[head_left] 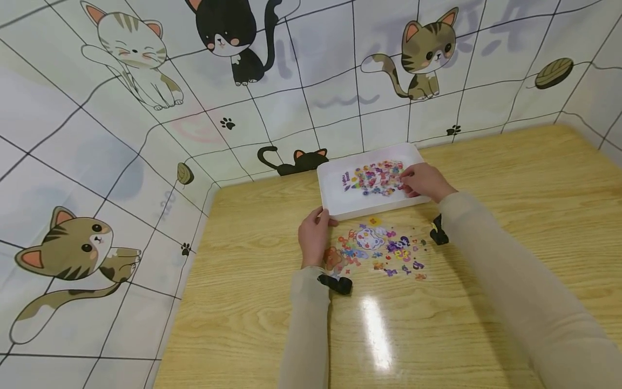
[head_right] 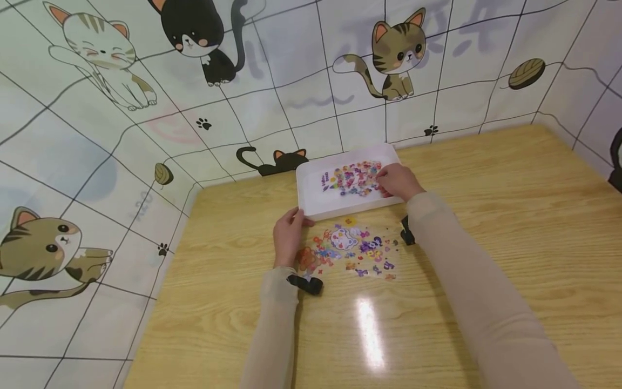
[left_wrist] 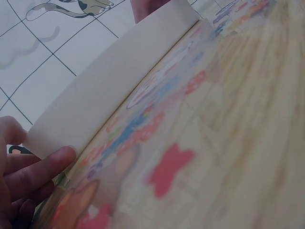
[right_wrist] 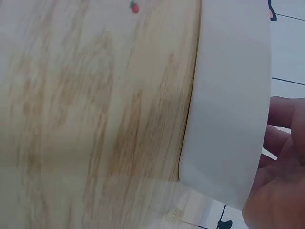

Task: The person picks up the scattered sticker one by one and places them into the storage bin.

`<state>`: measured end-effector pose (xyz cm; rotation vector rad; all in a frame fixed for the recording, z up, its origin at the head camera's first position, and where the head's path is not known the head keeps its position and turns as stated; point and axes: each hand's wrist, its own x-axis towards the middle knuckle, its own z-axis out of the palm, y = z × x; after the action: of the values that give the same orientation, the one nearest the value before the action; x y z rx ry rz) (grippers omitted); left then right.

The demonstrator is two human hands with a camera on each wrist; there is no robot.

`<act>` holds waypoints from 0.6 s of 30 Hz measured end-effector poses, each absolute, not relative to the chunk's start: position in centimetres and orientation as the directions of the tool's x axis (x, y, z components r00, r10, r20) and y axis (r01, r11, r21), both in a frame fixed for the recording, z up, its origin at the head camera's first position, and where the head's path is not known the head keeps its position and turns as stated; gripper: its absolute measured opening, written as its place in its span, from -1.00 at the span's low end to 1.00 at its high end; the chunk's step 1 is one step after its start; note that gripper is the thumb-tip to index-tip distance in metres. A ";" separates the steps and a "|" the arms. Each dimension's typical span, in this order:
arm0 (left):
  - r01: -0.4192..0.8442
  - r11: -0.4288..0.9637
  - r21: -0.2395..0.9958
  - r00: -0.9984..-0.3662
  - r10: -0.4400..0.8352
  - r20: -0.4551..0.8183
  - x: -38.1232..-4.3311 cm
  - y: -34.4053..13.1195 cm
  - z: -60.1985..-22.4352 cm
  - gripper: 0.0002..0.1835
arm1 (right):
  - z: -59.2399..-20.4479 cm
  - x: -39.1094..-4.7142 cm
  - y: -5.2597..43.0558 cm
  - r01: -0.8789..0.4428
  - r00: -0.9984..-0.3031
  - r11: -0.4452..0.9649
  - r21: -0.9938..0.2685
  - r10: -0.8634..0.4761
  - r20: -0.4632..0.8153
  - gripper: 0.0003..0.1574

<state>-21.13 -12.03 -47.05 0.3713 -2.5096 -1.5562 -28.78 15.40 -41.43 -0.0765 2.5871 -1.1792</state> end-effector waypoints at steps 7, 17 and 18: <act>-0.114 0.433 0.894 -0.957 -0.289 0.019 -21.1 -12.0 -47.1 -0.55 | -41.4 -28.6 15.3 0.037 -0.954 0.736 -0.676 -0.175 -0.242 -0.58; -0.134 0.415 0.900 -0.953 -0.303 -0.002 -21.3 -11.9 -47.0 -0.54 | -41.4 -28.6 15.3 0.011 -0.963 0.721 -0.693 -0.179 -0.202 -0.53; -0.137 0.414 0.900 -0.953 -0.303 -0.006 -21.3 -11.9 -47.0 -0.54 | -41.4 -28.6 15.3 0.013 -0.963 0.709 -0.705 -0.181 -0.200 -0.53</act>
<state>-21.26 -11.92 -47.02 0.3926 -2.5055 -1.5716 -28.60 15.32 -41.40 -0.1331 2.6636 -1.1008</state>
